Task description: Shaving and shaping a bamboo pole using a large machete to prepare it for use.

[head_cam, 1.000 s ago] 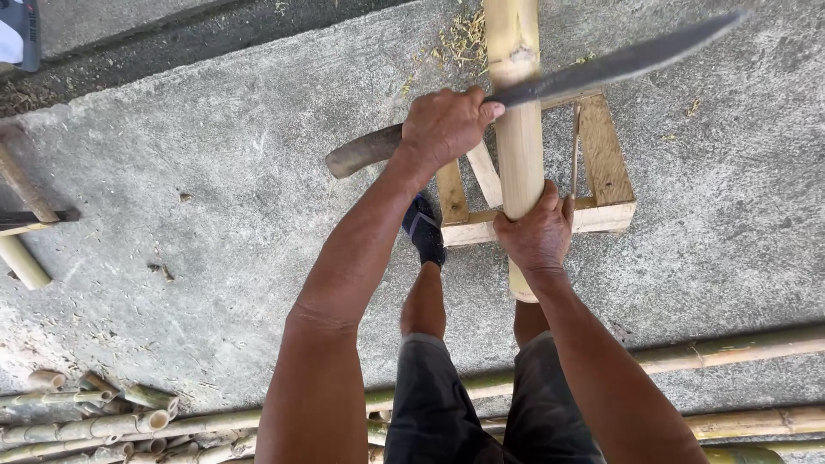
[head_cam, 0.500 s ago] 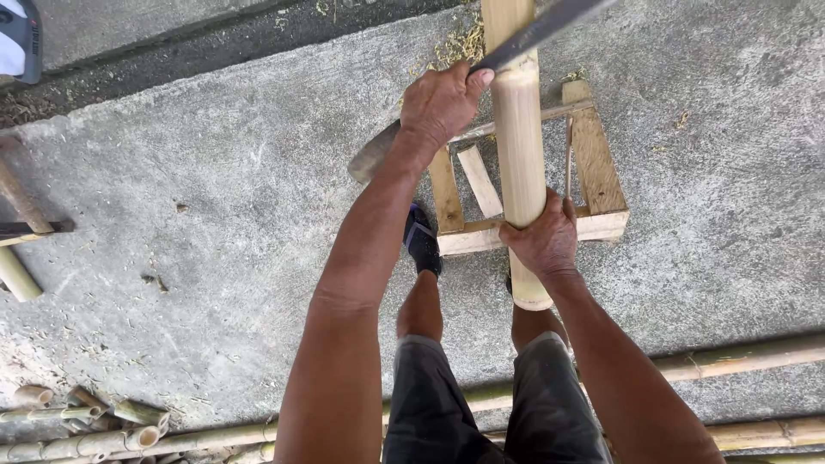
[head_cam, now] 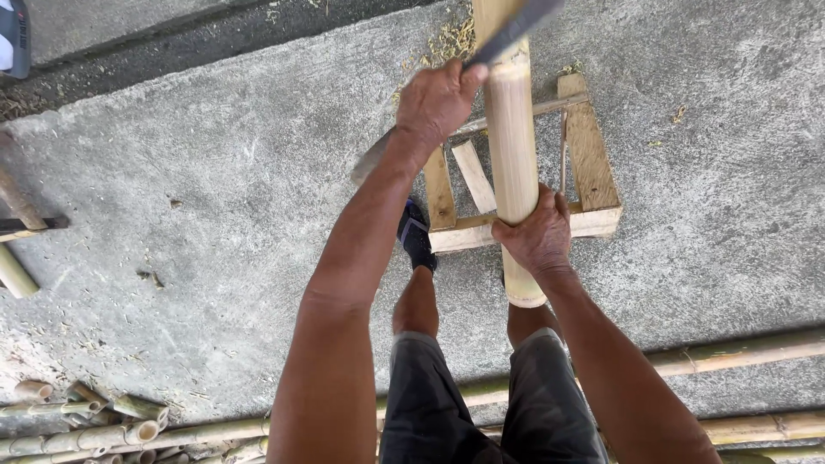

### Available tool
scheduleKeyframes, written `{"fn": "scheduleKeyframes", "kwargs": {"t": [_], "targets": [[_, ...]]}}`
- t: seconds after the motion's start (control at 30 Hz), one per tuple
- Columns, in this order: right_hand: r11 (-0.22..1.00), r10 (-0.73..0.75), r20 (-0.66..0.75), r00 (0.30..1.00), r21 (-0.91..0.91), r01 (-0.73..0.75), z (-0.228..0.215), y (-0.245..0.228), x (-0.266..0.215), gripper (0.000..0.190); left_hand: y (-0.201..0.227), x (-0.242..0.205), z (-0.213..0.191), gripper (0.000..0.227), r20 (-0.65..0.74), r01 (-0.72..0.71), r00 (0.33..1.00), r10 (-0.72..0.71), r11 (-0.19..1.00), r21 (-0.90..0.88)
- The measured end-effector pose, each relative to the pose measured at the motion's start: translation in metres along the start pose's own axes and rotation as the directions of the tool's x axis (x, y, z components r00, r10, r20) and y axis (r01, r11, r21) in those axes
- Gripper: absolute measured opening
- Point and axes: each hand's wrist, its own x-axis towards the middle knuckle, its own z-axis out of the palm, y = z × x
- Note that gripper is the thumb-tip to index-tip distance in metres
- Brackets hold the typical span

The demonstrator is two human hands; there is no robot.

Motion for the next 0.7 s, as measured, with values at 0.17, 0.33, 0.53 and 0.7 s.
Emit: {"fn": "scheduleKeyframes", "kwargs": {"t": [0.17,0.33,0.53,0.7], "targets": [[0.995,-0.098,-0.093,0.991,-0.003,0.098,0.012,0.005,-0.006,0.087,0.000,-0.001,-0.007,0.063,0.038,-0.215,0.976,0.214,0.930,0.300],[0.997,-0.075,-0.065,0.995,-0.004,0.075,0.008,-0.001,-0.002,0.085,0.006,-0.009,-0.009,0.063,0.114,-0.091,0.991,0.065,0.968,0.235],[0.997,-0.077,-0.081,0.994,-0.032,0.075,0.013,-0.004,0.000,0.088,-0.003,0.002,-0.008,0.073,0.108,-0.083,0.993,0.054,0.956,0.281],[0.997,-0.067,-0.092,0.993,-0.048,0.063,0.011,-0.006,-0.003,0.089,0.016,-0.041,-0.007,0.072,0.204,-0.058,0.979,0.021,0.982,0.180]]}}
